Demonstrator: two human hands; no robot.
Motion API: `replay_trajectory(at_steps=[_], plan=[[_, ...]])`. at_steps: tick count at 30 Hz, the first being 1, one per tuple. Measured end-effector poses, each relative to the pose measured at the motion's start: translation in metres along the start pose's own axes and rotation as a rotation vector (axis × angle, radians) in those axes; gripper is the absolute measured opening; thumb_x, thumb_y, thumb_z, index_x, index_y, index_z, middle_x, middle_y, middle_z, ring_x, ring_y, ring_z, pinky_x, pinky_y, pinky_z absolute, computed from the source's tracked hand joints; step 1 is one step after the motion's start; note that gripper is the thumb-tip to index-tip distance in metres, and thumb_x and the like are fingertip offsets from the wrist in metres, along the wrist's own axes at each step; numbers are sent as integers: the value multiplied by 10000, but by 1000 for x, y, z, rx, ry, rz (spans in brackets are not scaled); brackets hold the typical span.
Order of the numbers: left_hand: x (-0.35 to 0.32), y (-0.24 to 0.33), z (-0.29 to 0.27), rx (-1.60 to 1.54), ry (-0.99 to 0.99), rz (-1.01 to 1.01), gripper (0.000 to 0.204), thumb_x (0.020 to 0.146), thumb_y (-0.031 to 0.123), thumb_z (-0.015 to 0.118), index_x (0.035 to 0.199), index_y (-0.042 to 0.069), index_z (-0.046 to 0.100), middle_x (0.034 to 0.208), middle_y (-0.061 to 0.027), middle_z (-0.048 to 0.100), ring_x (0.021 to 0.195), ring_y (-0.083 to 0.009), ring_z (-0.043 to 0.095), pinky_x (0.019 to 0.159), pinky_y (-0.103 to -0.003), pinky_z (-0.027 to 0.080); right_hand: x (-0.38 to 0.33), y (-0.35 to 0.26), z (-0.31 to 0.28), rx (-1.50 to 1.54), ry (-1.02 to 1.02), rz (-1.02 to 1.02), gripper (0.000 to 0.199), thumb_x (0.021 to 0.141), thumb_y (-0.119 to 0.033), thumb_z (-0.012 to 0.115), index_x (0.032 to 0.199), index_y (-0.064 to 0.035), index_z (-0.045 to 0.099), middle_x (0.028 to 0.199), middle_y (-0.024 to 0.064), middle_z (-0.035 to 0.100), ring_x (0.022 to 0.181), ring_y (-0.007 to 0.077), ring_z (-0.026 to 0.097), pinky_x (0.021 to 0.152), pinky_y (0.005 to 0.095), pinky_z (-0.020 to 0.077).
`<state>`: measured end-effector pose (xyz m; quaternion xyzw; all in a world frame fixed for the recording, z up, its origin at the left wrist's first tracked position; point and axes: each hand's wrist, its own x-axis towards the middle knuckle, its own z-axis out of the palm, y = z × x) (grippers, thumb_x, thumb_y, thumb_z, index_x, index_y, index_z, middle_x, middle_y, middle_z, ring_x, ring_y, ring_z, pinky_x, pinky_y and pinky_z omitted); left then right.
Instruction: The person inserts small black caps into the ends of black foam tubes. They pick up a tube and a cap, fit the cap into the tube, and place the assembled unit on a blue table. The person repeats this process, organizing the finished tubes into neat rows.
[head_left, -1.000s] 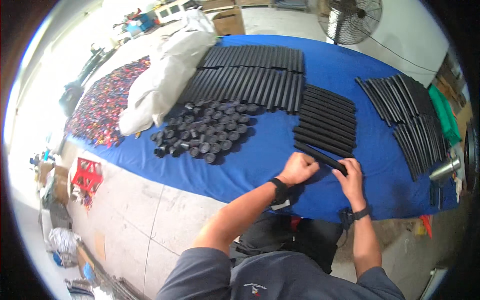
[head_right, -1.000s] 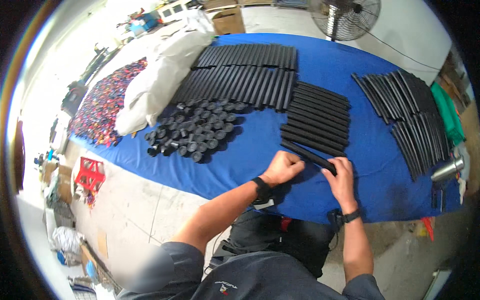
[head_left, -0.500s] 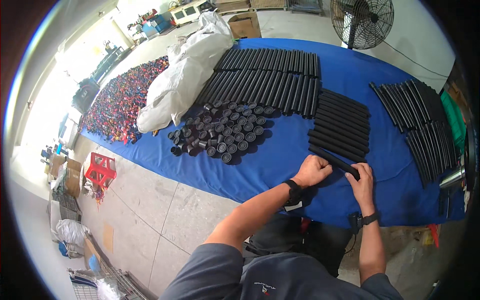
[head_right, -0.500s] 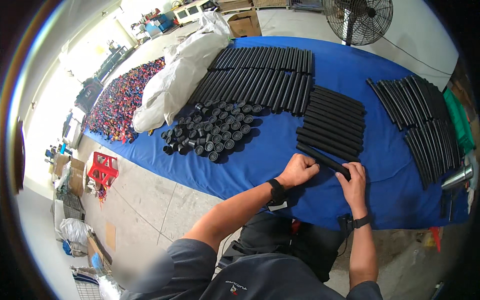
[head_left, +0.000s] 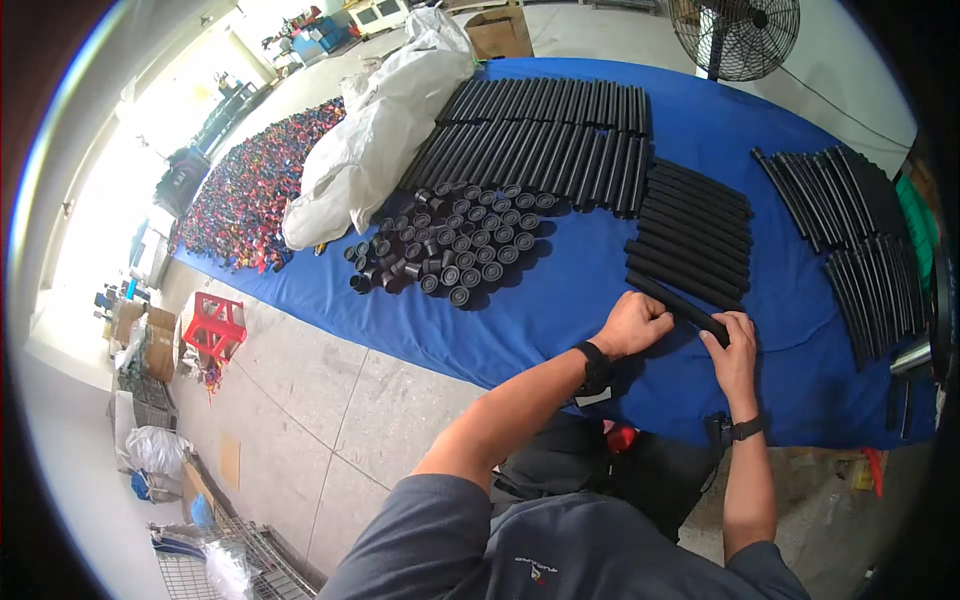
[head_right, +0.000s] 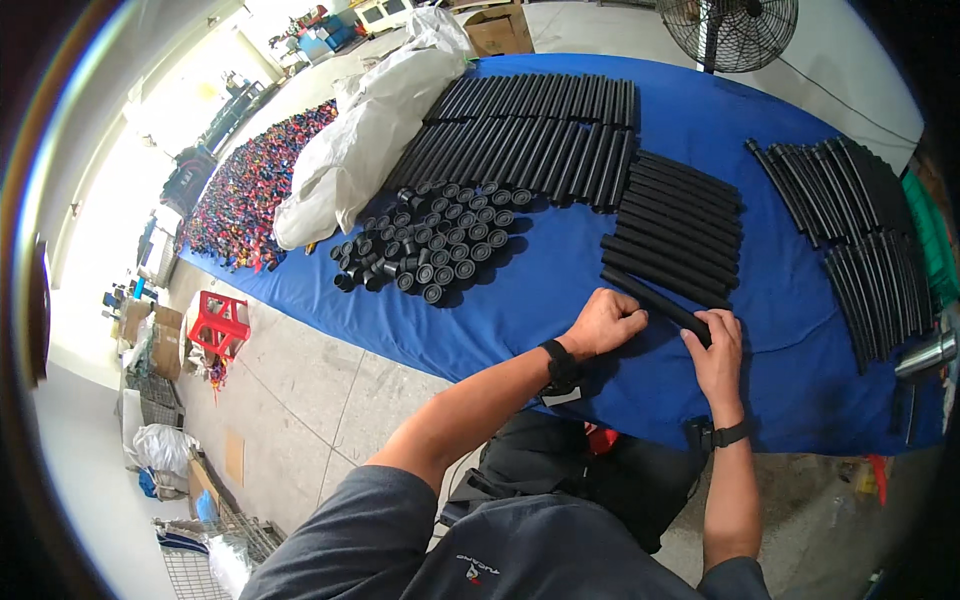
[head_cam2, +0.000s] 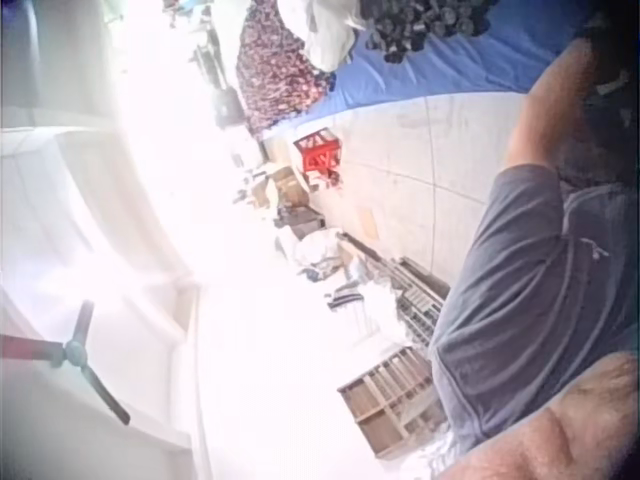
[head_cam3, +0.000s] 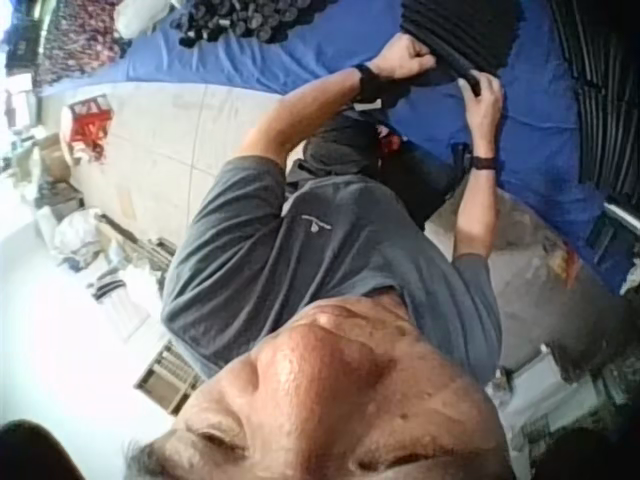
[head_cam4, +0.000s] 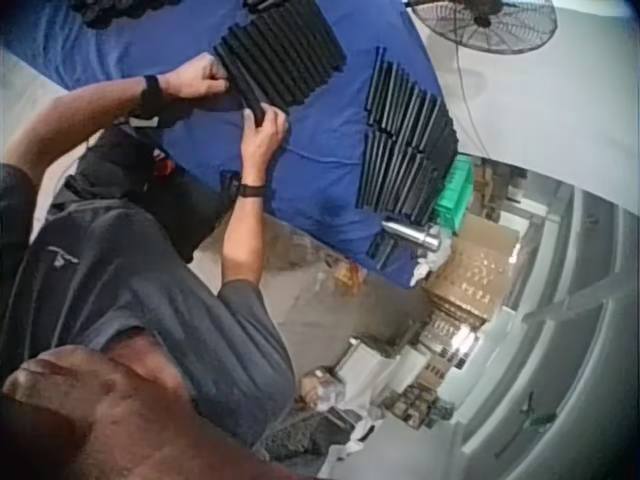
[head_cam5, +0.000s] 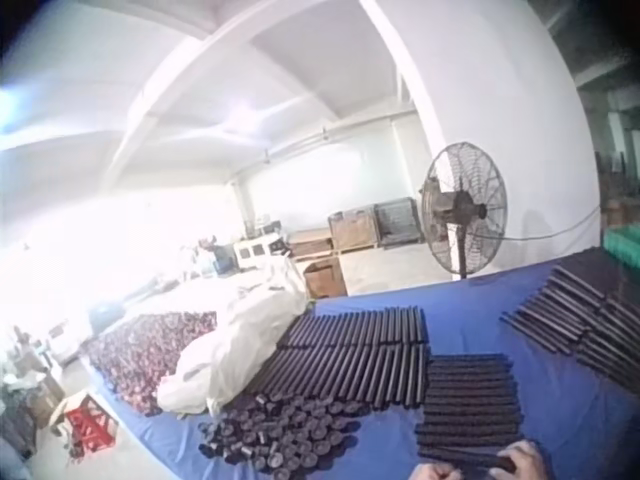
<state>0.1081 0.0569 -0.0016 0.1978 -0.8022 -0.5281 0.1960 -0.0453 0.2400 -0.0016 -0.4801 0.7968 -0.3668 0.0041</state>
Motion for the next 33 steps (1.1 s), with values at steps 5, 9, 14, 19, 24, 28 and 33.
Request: replay_trajectory(at_steps=[5, 9, 14, 19, 24, 28, 33], plan=[[1, -1, 1, -18, 9, 36, 325, 860, 152, 630, 619, -56, 564, 502, -114, 476, 476, -139, 462, 500, -376, 395, 1, 2, 1, 21, 7, 11, 317, 848, -131, 764, 1116, 9, 671, 1150, 147, 620, 1105, 345, 576, 992, 433, 447], [0, -4, -2, -40, -50, -27, 340, 885, 164, 638, 624, -43, 573, 507, -67, 478, 505, -101, 452, 503, -359, 395, 2, -4, -1, 17, -6, 21, 314, 839, -120, 767, 1107, 12, 670, 1146, 148, 620, 1096, 350, 578, 988, 433, 450], [10, -12, -2, -101, -62, -24, 378, 920, 187, 644, 627, -42, 578, 533, -55, 527, 521, -104, 480, 507, -344, 401, 10, -3, -3, 19, 17, 7, 313, 821, -92, 774, 1099, 7, 671, 1133, 143, 616, 1088, 351, 579, 983, 429, 455], [4, 7, -21, -175, -167, -121, 352, 938, 185, 674, 675, -42, 618, 569, -83, 563, 526, -142, 525, 524, -358, 430, 6, -6, -5, 50, -22, 78, 313, 825, -95, 769, 1101, 8, 664, 1159, 143, 607, 1112, 338, 572, 982, 425, 457], [-18, 23, -92, 327, 106, 294, 189, 883, 122, 770, 771, -2, 681, 709, -124, 605, 614, -249, 613, 563, -361, 483, 8, -7, -2, 48, -34, 111, 318, 822, -105, 774, 1098, 6, 661, 1159, 142, 603, 1116, 343, 568, 986, 432, 456], [-18, 12, -160, 448, 211, 79, 78, 856, 55, 774, 871, 7, 715, 835, -103, 668, 700, -200, 657, 600, -300, 530, 10, -9, -6, 26, -38, 131, 319, 818, -99, 775, 1097, 3, 659, 1170, 142, 602, 1119, 339, 568, 989, 437, 457], [1, -5, -255, 612, 421, -32, 163, 874, 143, 732, 885, -19, 728, 784, -140, 710, 703, -238, 685, 685, -349, 539, 8, -5, -3, 44, -24, 131, 325, 820, -78, 770, 1111, 8, 653, 1186, 140, 598, 1126, 337, 563, 989, 436, 459]])
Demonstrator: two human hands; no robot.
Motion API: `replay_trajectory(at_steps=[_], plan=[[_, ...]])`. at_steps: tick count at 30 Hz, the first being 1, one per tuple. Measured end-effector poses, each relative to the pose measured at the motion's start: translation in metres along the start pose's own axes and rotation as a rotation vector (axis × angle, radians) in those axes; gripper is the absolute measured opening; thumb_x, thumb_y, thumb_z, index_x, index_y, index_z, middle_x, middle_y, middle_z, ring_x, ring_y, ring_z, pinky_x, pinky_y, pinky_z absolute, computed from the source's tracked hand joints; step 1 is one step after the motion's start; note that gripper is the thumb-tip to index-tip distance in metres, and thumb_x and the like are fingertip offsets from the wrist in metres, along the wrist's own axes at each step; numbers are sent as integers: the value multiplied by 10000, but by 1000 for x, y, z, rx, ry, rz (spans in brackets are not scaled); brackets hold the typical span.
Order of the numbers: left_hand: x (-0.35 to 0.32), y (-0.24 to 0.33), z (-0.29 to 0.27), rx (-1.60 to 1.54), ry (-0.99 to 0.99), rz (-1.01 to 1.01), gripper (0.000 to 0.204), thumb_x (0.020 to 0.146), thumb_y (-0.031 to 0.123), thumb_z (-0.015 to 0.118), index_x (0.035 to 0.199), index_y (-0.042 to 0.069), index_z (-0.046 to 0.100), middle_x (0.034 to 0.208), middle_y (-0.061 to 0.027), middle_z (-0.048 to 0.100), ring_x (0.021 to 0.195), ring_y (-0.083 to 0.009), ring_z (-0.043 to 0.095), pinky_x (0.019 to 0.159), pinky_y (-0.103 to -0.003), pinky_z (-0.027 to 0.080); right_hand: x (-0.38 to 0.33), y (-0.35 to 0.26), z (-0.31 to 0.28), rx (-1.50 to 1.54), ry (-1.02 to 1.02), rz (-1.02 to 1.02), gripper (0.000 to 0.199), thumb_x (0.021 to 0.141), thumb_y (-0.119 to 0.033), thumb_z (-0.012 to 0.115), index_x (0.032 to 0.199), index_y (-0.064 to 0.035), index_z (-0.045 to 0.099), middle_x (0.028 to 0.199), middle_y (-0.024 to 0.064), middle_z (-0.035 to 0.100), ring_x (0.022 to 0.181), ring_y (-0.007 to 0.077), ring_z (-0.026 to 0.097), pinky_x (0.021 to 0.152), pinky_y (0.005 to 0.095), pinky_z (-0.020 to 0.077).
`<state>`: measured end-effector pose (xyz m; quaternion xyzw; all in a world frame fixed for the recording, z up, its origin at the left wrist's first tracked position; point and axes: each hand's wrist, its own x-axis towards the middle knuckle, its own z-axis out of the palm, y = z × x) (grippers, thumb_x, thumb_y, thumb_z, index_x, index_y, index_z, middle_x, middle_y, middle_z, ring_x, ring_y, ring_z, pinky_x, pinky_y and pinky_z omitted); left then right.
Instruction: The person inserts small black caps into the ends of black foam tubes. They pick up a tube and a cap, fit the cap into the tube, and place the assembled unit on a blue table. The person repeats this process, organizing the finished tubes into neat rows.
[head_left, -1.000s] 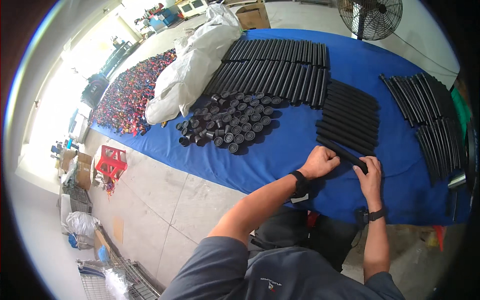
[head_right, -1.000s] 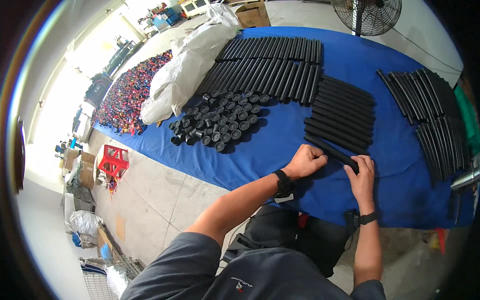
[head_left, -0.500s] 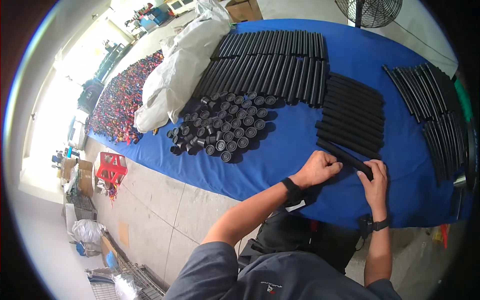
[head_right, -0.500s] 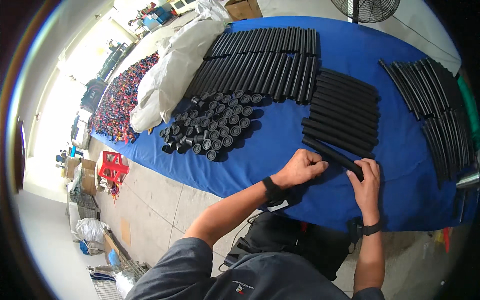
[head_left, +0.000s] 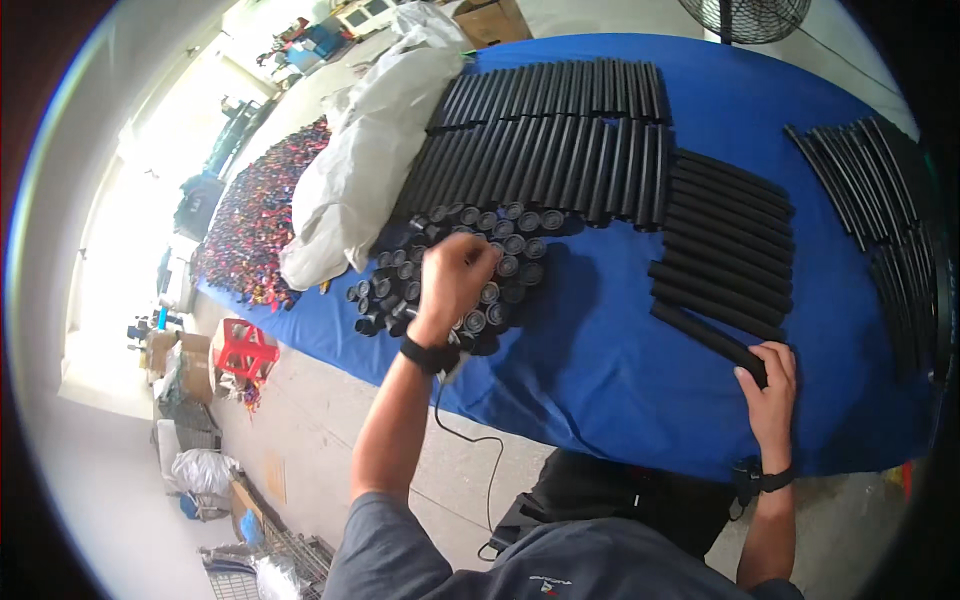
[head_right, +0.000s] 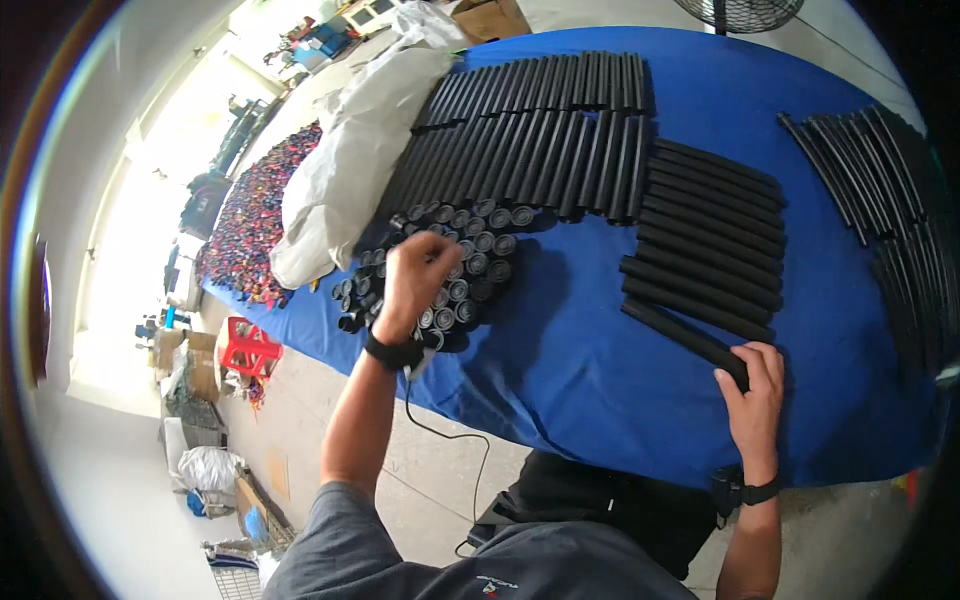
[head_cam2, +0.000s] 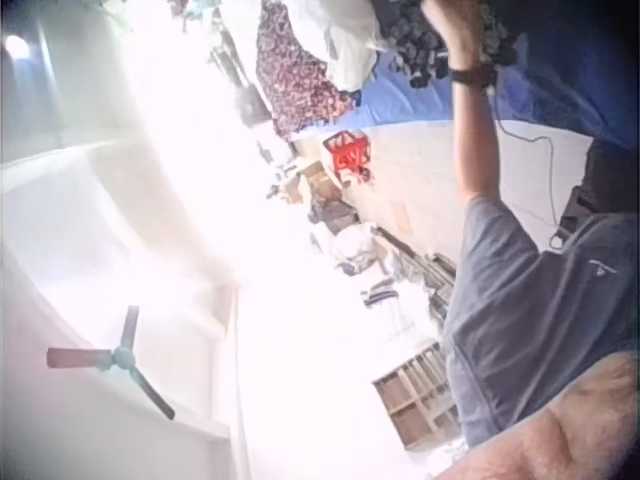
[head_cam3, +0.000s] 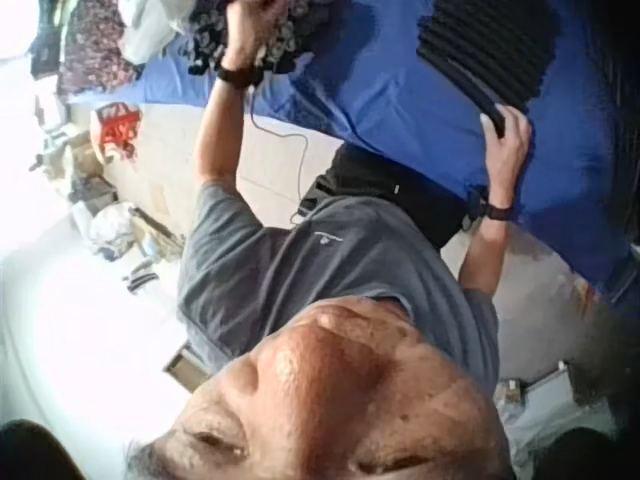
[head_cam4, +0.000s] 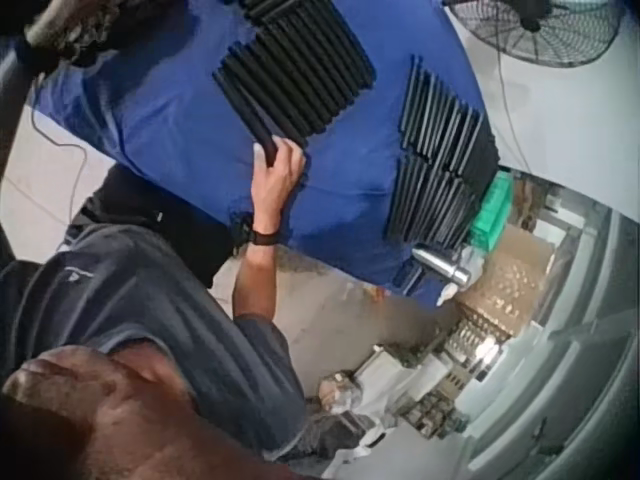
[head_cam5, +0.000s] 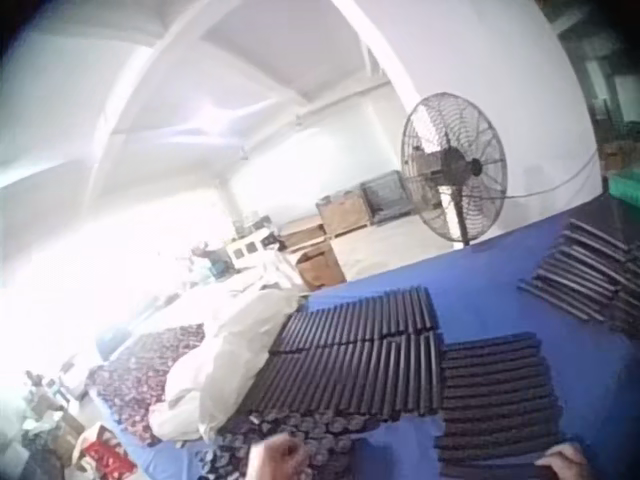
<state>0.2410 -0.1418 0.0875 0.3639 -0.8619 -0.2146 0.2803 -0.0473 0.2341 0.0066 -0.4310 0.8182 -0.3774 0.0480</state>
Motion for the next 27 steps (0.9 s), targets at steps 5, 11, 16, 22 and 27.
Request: replay_trajectory(at_steps=[5, 11, 16, 22, 27], plan=[[67, -119, -51, 291, 142, -188, 299, 904, 262, 638, 1013, 14, 766, 970, -219, 747, 910, -400, 724, 820, -444, 567, 2, -8, -1, -4, -15, -8, 316, 834, -83, 760, 1118, 6, 653, 1180, 141, 593, 1126, 336, 560, 997, 438, 455], [88, -183, -37, 558, -43, -425, 418, 822, 396, 679, 998, 29, 776, 1033, -256, 734, 1012, -444, 695, 925, -514, 541, 2, -4, -2, -5, -8, -29, 309, 832, -90, 765, 1107, -2, 657, 1166, 127, 599, 1108, 335, 562, 987, 427, 453], [89, -189, -19, 529, 50, -420, 423, 791, 387, 728, 948, -4, 770, 1007, -272, 732, 1004, -441, 699, 908, -514, 547, 0, -2, -4, -4, 17, -32, 321, 813, -93, 779, 1098, -5, 660, 1147, 131, 606, 1106, 336, 566, 977, 428, 455], [87, -186, -36, 595, 78, -383, 468, 805, 449, 749, 917, -6, 769, 954, -277, 727, 959, -448, 703, 859, -525, 549, 2, -3, 0, -9, 25, -54, 314, 807, -113, 798, 1077, -7, 676, 1129, 137, 611, 1094, 337, 572, 973, 430, 456], [72, -82, -51, 206, 285, -325, 612, 874, 490, 734, 1005, -107, 714, 880, -233, 738, 875, -335, 725, 834, -458, 539, 3, 3, -4, -62, 40, -103, 308, 818, -154, 806, 1064, -14, 684, 1131, 128, 616, 1068, 330, 576, 953, 434, 457]])
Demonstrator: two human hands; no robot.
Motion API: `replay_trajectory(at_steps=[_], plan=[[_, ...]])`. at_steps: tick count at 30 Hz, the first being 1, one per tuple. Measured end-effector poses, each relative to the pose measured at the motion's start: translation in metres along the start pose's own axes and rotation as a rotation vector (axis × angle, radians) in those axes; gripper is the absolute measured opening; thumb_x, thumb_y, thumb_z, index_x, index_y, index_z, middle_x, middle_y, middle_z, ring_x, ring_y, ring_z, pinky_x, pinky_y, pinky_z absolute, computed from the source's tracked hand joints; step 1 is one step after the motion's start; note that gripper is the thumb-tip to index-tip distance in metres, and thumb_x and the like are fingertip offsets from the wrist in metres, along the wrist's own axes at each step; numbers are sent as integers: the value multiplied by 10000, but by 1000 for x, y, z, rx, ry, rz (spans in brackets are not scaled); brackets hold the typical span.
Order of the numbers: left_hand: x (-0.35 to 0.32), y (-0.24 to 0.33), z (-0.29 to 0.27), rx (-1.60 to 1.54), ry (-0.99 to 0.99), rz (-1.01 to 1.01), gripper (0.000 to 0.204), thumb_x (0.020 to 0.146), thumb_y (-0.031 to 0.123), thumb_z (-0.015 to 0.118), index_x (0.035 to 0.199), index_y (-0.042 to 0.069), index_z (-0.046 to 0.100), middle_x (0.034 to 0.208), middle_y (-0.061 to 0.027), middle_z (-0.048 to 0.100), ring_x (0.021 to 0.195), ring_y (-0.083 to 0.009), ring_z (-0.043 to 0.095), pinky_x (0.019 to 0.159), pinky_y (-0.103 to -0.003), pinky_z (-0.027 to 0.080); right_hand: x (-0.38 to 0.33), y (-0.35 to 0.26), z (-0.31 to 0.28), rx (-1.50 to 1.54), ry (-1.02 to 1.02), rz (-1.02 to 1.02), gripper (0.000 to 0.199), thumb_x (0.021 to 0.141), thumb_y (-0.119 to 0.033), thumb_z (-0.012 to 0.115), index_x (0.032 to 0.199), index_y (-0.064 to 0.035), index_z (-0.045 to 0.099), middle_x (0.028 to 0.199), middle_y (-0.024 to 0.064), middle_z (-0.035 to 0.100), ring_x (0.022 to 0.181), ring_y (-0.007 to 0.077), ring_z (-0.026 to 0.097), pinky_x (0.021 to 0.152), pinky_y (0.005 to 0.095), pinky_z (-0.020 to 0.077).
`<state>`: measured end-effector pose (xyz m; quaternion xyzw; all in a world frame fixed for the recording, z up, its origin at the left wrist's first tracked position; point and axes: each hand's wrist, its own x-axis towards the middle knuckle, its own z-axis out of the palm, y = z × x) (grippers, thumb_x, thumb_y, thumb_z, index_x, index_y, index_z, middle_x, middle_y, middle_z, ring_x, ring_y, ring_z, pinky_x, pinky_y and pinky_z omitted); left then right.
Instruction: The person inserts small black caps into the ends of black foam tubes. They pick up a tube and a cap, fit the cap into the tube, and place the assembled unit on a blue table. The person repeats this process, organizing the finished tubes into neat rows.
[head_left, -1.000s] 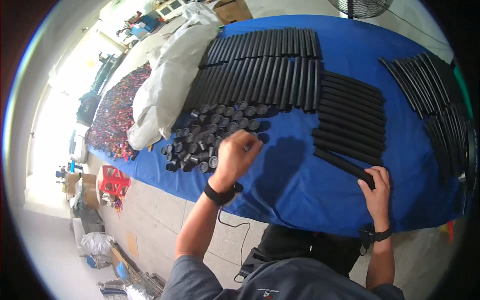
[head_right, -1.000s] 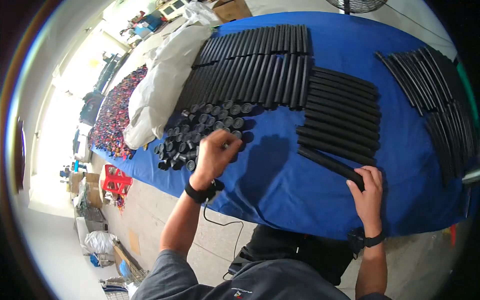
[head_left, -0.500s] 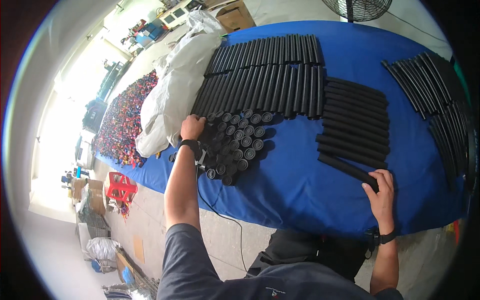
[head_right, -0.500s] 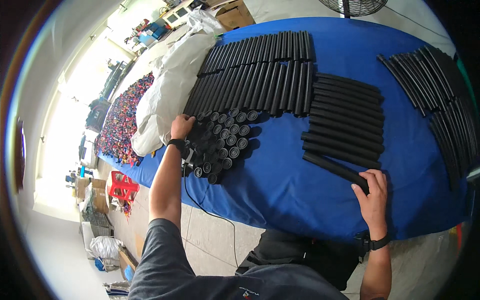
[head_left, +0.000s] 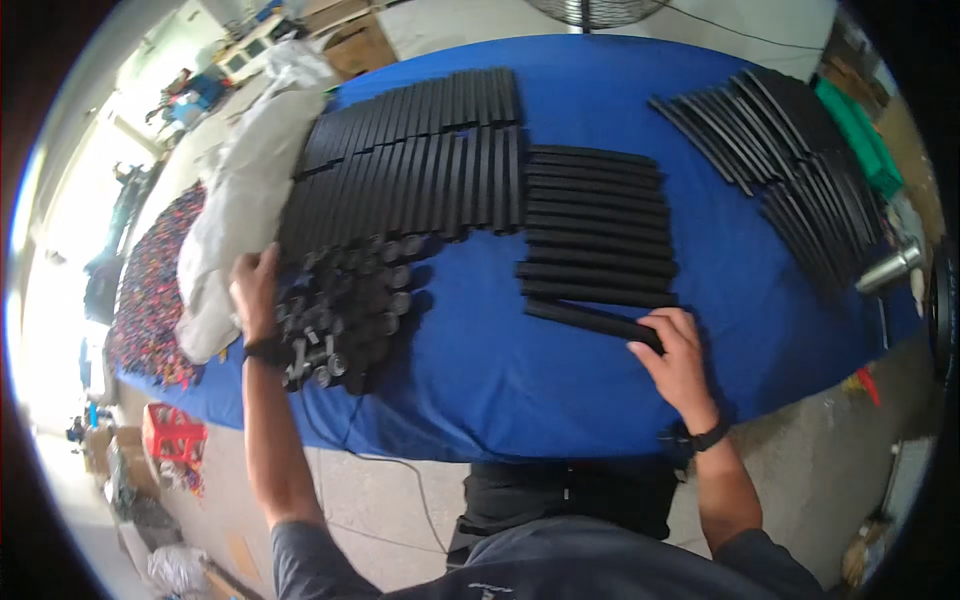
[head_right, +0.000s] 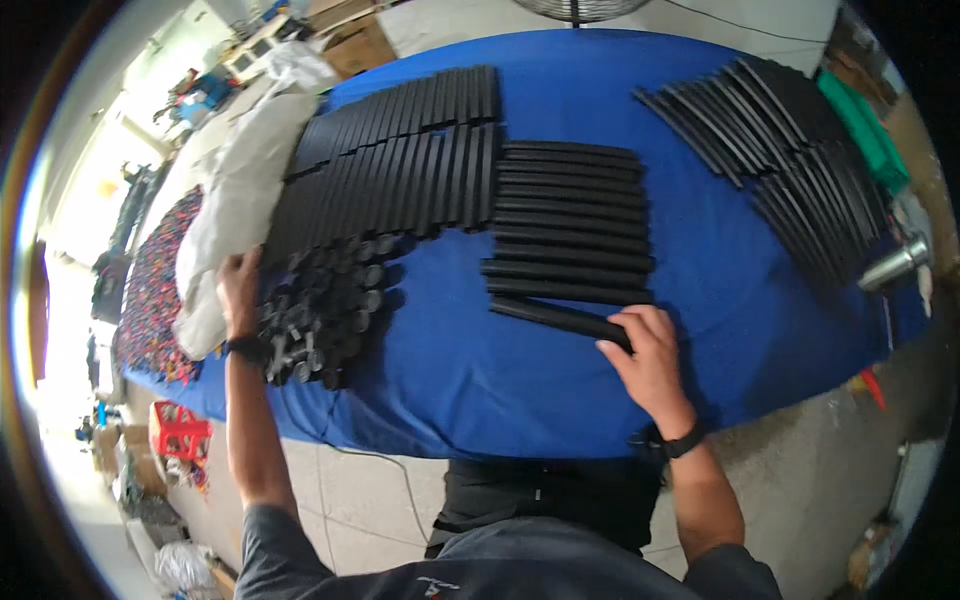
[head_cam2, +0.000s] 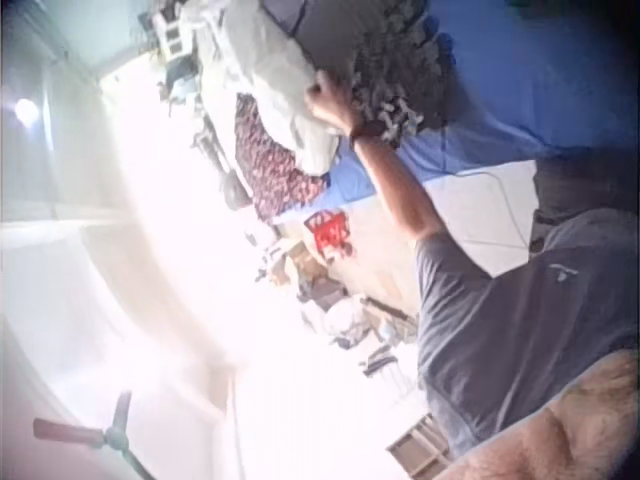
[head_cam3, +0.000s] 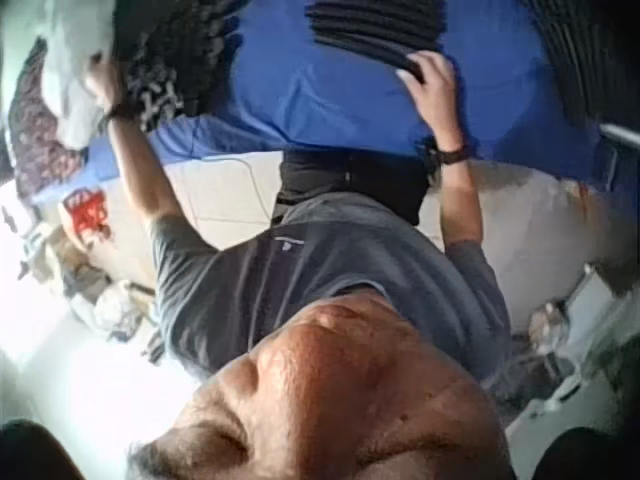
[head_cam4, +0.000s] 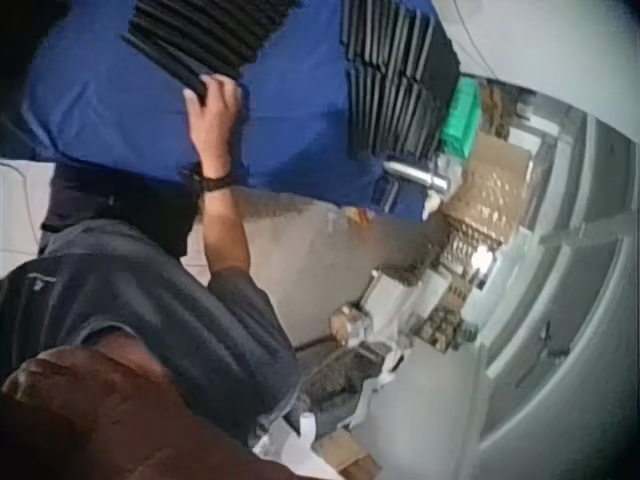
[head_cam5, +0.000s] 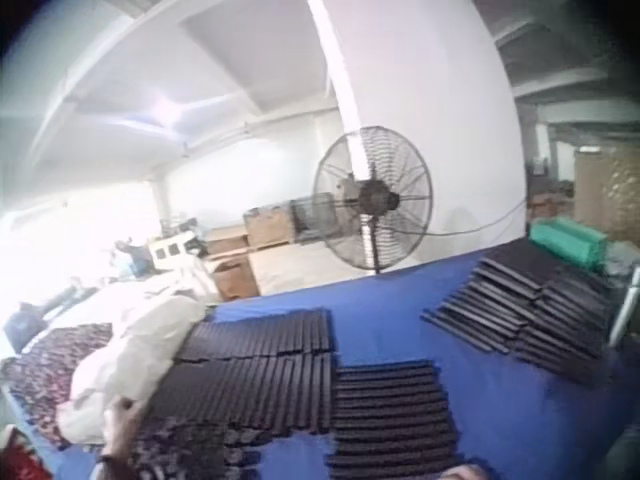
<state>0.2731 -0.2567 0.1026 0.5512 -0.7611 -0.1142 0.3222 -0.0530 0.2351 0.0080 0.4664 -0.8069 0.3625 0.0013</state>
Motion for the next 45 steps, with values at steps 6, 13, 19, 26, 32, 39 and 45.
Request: replay_trajectory(at_steps=[6, 13, 19, 26, 32, 39, 45], plan=[[-176, 116, -3, -1559, -520, -216, 460, 953, 222, 666, 1335, -2, 542, 1191, -118, 626, 1037, -228, 650, 795, -317, 583, -10, 5, -7, 57, -35, -1, 306, 875, -172, 762, 1098, 7, 654, 1108, 147, 619, 1043, 346, 589, 936, 436, 468], [-317, 183, 67, -1787, -1243, -719, 351, 988, 181, 672, 1273, -14, 606, 1015, -89, 671, 785, -159, 669, 566, -259, 559, -68, -7, -50, 397, -74, 267, 300, 898, -165, 771, 1114, -11, 631, 1107, 91, 632, 979, 191, 618, 870, 321, 500], [-331, 225, 72, -1556, -1528, -318, 428, 934, 109, 762, 1341, 46, 647, 903, 0, 677, 707, -53, 582, 546, -218, 504, -117, 3, -80, 539, -280, 501, 422, 896, -262, 809, 1169, 3, 626, 1108, 51, 639, 922, 138, 624, 816, 285, 506], [-357, 235, 57, -1648, -1428, -167, 408, 920, 108, 788, 1304, 39, 668, 973, -17, 701, 734, -51, 579, 612, -229, 480, -105, -30, -89, 222, -378, 250, 643, 754, -219, 927, 1233, -17, 549, 1088, 154, 679, 999, 264, 714, 883, 360, 564], [-359, 223, 58, -1594, -1415, -306, 416, 883, 91, 816, 1257, 0, 659, 888, -24, 681, 674, -63, 597, 608, -229, 503, -136, -39, -77, 176, -164, 300, 627, 747, -164, 925, 1214, -33, 527, 998, 132, 694, 857, 266, 719, 738, 382, 571], [-382, 227, 54, -1681, -1442, -161, 361, 926, 103, 780, 1256, 34, 648, 934, -6, 692, 728, -61, 591, 644, -222, 502, -109, -73, -75, 64, -123, 35, 418, 781, -141, 876, 1082, -34, 606, 911, 136, 653, 736, 316, 674, 634, 390, 526], [-380, 222, 55, -1620, -1490, -129, 373, 928, 100, 777, 1270, 43, 640, 939, -14, 693, 742, -61, 594, 650, -228, 501, -109, -77, -84, -51, -127, -44, 434, 744, -71, 838, 1126, -18, 640, 919, 135, 663, 741, 318, 675, 631, 410, 529]])
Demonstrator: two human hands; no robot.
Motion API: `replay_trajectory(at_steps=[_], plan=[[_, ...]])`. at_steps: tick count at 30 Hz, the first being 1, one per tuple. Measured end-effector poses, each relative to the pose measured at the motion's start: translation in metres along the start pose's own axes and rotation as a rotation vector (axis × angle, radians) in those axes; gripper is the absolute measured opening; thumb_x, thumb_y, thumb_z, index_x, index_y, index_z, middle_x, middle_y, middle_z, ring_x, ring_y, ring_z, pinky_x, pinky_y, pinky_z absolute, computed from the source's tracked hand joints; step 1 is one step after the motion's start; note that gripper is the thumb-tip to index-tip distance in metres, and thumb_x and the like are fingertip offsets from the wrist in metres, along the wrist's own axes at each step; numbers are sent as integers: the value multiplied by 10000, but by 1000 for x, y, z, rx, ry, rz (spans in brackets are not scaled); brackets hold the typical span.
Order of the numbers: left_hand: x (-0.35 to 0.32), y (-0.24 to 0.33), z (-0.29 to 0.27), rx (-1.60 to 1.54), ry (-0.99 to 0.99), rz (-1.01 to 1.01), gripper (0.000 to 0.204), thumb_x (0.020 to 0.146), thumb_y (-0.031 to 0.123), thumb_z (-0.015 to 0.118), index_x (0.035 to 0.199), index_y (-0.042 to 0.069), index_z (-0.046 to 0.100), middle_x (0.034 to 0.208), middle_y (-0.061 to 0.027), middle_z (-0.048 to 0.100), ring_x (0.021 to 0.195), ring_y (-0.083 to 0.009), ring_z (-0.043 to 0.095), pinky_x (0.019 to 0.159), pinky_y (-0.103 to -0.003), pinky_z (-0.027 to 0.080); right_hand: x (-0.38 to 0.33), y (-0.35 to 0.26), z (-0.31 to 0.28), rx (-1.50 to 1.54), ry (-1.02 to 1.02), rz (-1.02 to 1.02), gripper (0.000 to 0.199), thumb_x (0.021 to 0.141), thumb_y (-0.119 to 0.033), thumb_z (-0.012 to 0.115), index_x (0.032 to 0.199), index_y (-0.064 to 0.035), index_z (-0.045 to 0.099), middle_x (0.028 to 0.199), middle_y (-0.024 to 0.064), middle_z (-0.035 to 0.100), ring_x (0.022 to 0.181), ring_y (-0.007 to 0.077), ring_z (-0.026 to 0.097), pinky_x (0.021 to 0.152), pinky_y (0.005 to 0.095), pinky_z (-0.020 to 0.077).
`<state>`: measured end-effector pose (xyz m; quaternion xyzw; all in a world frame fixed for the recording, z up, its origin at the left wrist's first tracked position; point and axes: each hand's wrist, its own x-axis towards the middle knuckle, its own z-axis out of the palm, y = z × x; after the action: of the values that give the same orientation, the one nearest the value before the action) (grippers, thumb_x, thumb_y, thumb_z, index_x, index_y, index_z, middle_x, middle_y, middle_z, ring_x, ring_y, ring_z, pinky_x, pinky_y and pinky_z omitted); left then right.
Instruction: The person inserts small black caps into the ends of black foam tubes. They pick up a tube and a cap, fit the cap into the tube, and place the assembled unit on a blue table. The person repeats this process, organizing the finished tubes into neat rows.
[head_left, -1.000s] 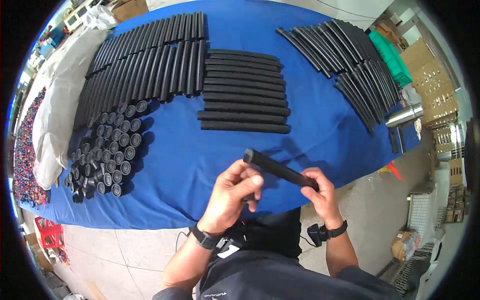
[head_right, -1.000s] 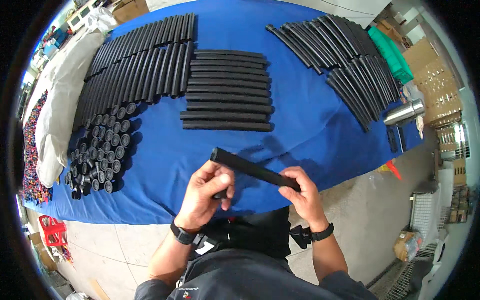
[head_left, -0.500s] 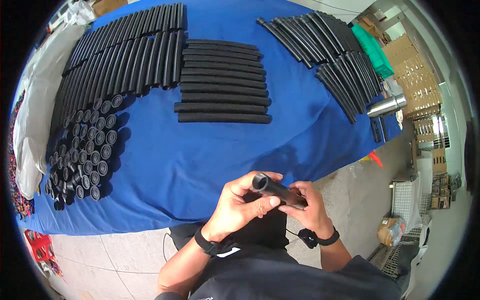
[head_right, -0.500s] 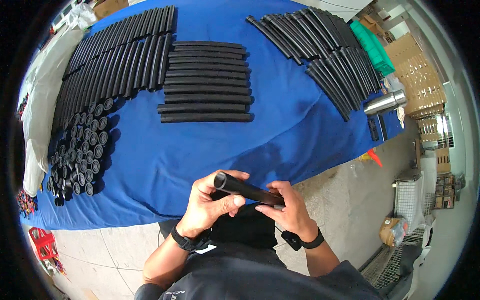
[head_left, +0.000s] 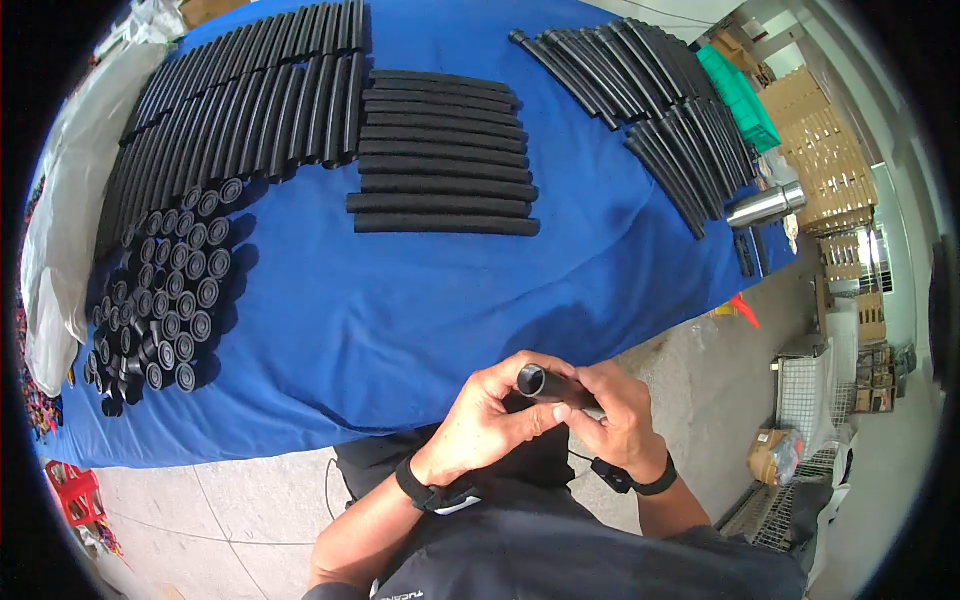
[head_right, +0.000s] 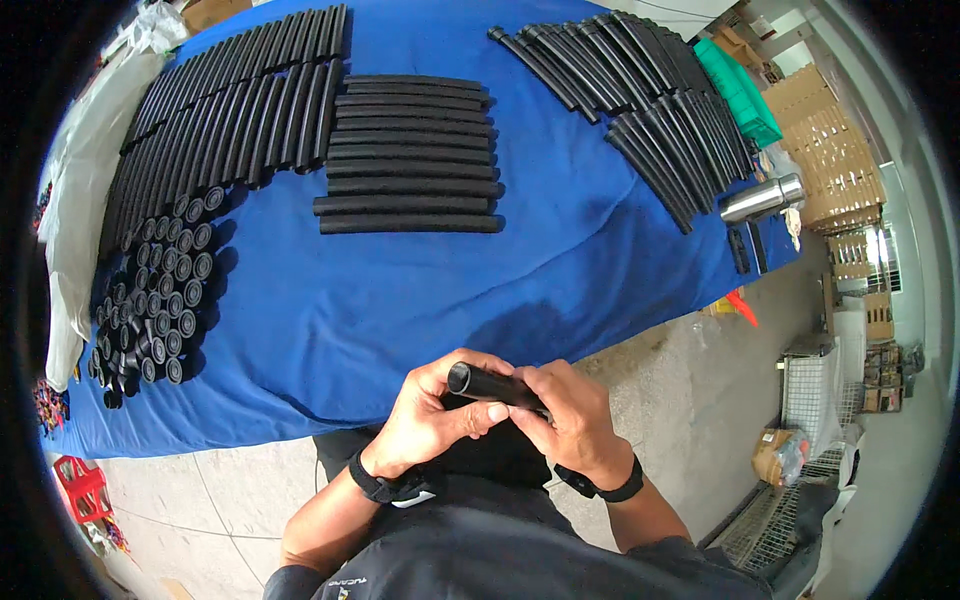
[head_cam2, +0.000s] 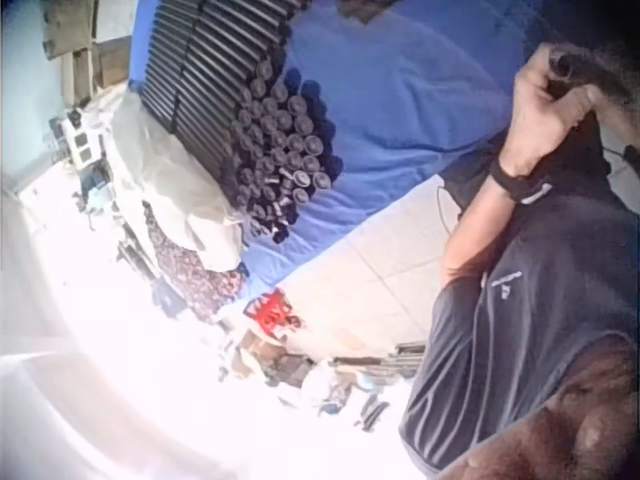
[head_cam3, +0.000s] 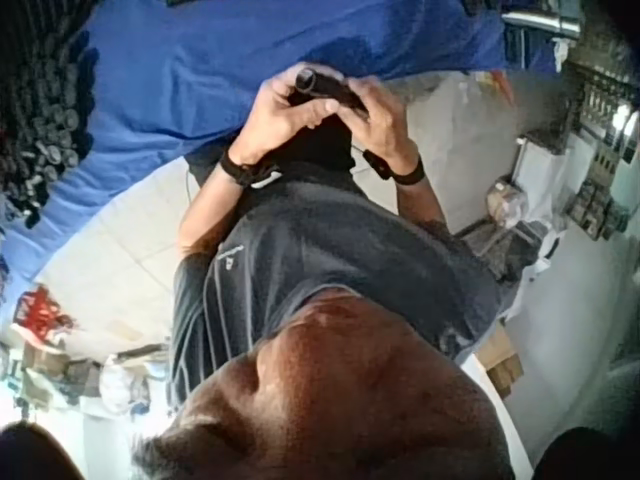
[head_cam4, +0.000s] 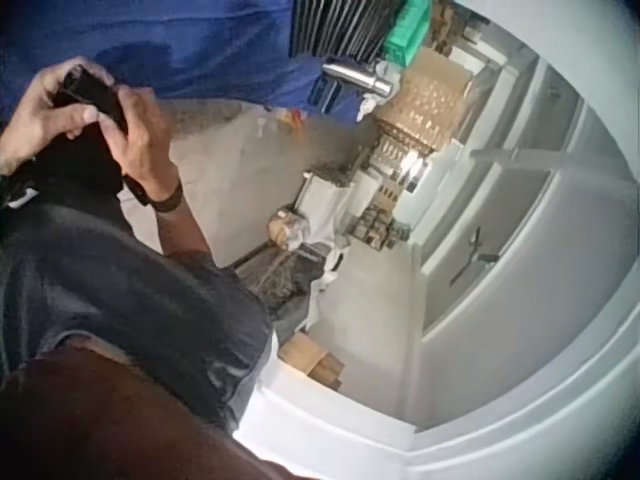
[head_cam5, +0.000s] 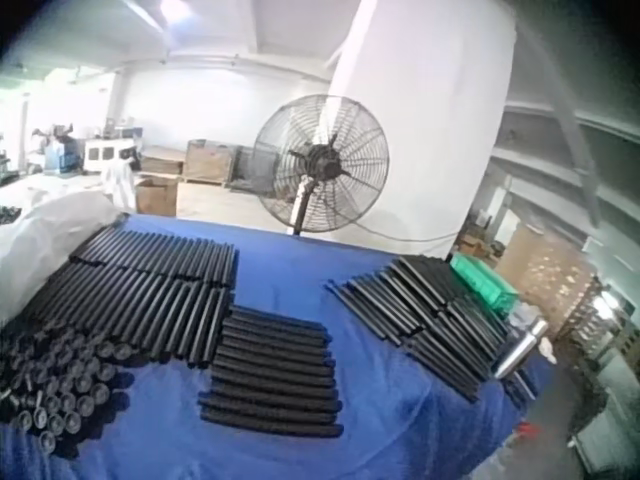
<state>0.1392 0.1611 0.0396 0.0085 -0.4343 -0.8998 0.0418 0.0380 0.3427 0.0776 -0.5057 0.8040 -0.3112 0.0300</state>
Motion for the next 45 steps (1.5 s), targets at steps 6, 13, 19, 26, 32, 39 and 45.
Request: replay_trajectory(at_steps=[6, 13, 19, 26, 32, 39, 45], plan=[[-6, 5, 2, 52, 65, 13, 333, 965, 121, 737, 1265, 10, 648, 851, -28, 677, 691, -69, 575, 629, -233, 489, 5, 2, -19, -49, 188, 47, 344, 782, -102, 823, 1078, -16, 671, 1009, 133, 690, 895, 261, 672, 782, 359, 534], [3, -16, -6, 38, 35, -262, 357, 1030, 179, 648, 1322, -25, 631, 772, -23, 632, 655, -92, 568, 580, -247, 475, 23, 24, -38, 1431, 608, 400, 244, 985, -80, 670, 1217, -19, 623, 1288, 179, 653, 1226, 299, 627, 1058, 459, 539], [25, -9, -3, -30, 54, -58, 585, 975, 160, 722, 1496, 47, 479, 871, -13, 621, 695, -90, 595, 605, -248, 513, -1, 52, 28, 2124, 526, 953, 290, 1021, -237, 649, 1191, -3, 621, 1187, 163, 693, 1140, 284, 666, 1007, 397, 588], [19, -5, -5, 50, 177, 3, 423, 1003, 231, 696, 1346, 31, 549, 826, -21, 631, 697, -86, 608, 604, -253, 515, -8, 57, -2, 1153, -108, 842, 312, 1023, -302, 657, 1140, -15, 622, 1014, 106, 688, 954, 194, 673, 803, 298, 553], [24, -18, 7, -8, 111, -14, 411, 1025, 258, 664, 1345, 38, 531, 824, -29, 642, 701, -79, 614, 623, -238, 510, 23, 46, 6, -112, 165, 106, 706, 705, 2, 830, 1335, -37, 512, 1151, 151, 628, 1150, 343, 590, 1034, 462, 438], [20, -5, 12, 17, 63, -48, 427, 1002, 224, 697, 1362, 39, 562, 839, -5, 643, 710, -65, 604, 627, -229, 504, -10, 57, 12, 113, 115, 104, 517, 724, 39, 824, 1142, -43, 530, 1002, 140, 652, 825, 294, 686, 712, 371, 543], [20, -15, 11, 37, 29, -1, 432, 968, 173, 739, 1357, 49, 598, 832, 20, 638, 708, -51, 590, 610, -218, 483, -23, 48, -2, 137, 4, 115, 403, 880, -195, 786, 1197, 5, 638, 962, 158, 671, 796, 296, 680, 704, 380, 528]])
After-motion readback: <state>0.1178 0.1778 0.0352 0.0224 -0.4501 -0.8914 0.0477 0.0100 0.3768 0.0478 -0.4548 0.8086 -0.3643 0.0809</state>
